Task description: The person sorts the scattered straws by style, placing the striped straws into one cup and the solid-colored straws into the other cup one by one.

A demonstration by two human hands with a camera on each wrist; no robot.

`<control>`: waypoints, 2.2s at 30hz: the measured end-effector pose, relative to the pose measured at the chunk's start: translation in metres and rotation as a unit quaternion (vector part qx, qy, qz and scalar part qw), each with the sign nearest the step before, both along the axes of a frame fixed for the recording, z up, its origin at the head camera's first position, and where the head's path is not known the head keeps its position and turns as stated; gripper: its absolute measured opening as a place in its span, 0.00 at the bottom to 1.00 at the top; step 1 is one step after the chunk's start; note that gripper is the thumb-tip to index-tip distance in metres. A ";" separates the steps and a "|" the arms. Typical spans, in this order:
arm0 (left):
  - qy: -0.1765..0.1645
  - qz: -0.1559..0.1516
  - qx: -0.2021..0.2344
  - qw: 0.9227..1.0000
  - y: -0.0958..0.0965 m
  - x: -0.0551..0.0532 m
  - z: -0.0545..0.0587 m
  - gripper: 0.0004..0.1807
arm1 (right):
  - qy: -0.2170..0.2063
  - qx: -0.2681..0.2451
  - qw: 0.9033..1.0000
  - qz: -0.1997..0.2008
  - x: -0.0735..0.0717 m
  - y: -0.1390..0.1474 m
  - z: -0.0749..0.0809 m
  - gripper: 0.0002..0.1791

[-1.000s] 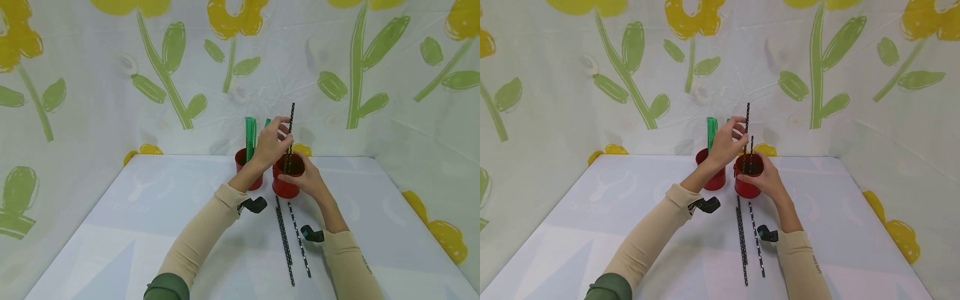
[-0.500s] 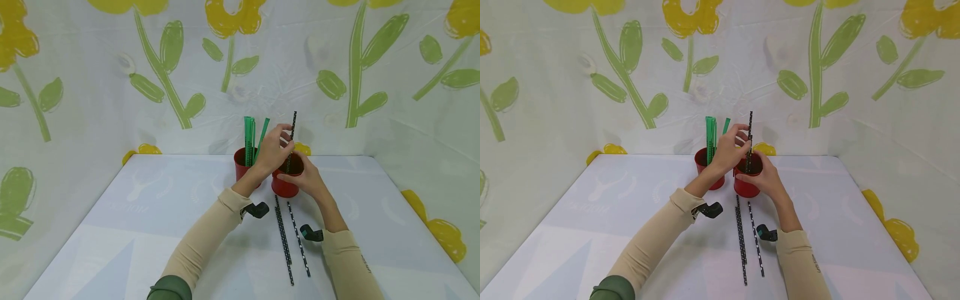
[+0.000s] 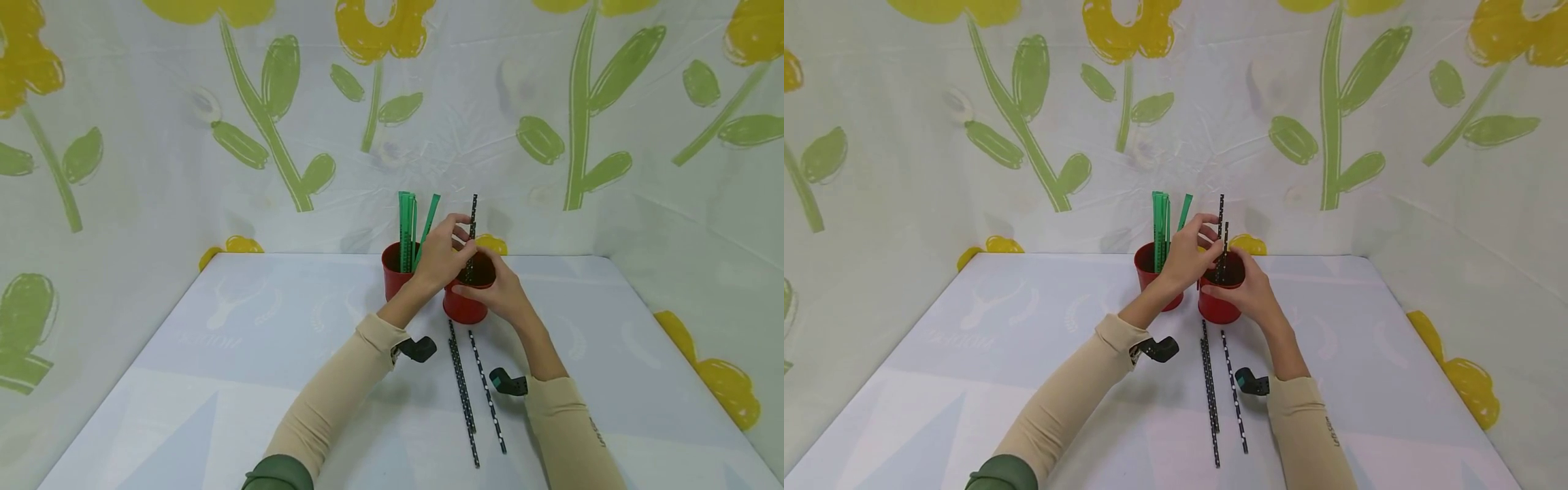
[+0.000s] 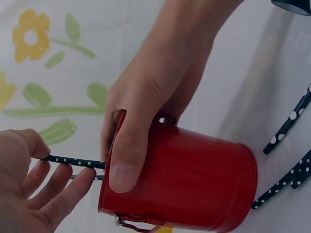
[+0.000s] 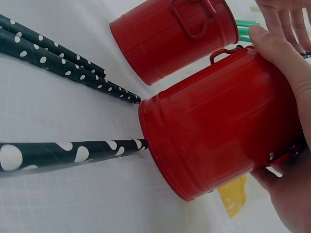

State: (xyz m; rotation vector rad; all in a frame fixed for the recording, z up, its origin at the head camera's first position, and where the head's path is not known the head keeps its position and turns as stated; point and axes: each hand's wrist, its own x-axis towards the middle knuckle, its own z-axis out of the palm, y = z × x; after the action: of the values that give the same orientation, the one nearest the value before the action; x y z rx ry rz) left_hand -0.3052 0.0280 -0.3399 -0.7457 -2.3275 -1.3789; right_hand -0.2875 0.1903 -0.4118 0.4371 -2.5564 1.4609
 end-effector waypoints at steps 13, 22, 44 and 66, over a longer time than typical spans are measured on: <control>-0.007 -0.005 0.001 1.000 -0.002 0.000 -0.005 0.19 | 0.000 0.006 1.000 -0.002 0.000 0.000 0.000 0.48; -0.009 0.001 -0.001 1.000 -0.004 0.001 -0.008 0.18 | -0.010 0.008 1.000 -0.009 0.001 0.000 0.001 0.48; 0.028 -0.039 -0.034 0.998 -0.019 0.030 -0.007 0.16 | -0.012 0.007 1.000 -0.014 0.001 0.000 0.001 0.48; 0.027 -0.053 -0.093 0.994 -0.039 0.059 -0.045 0.16 | -0.005 0.016 1.000 -0.019 0.000 0.001 -0.001 0.48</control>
State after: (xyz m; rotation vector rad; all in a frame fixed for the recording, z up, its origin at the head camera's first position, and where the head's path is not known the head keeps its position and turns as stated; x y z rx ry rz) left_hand -0.2464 -0.0106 -0.3847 -0.9603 -2.4278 -1.1779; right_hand -0.2879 0.1910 -0.4132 0.3854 -2.5834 1.4155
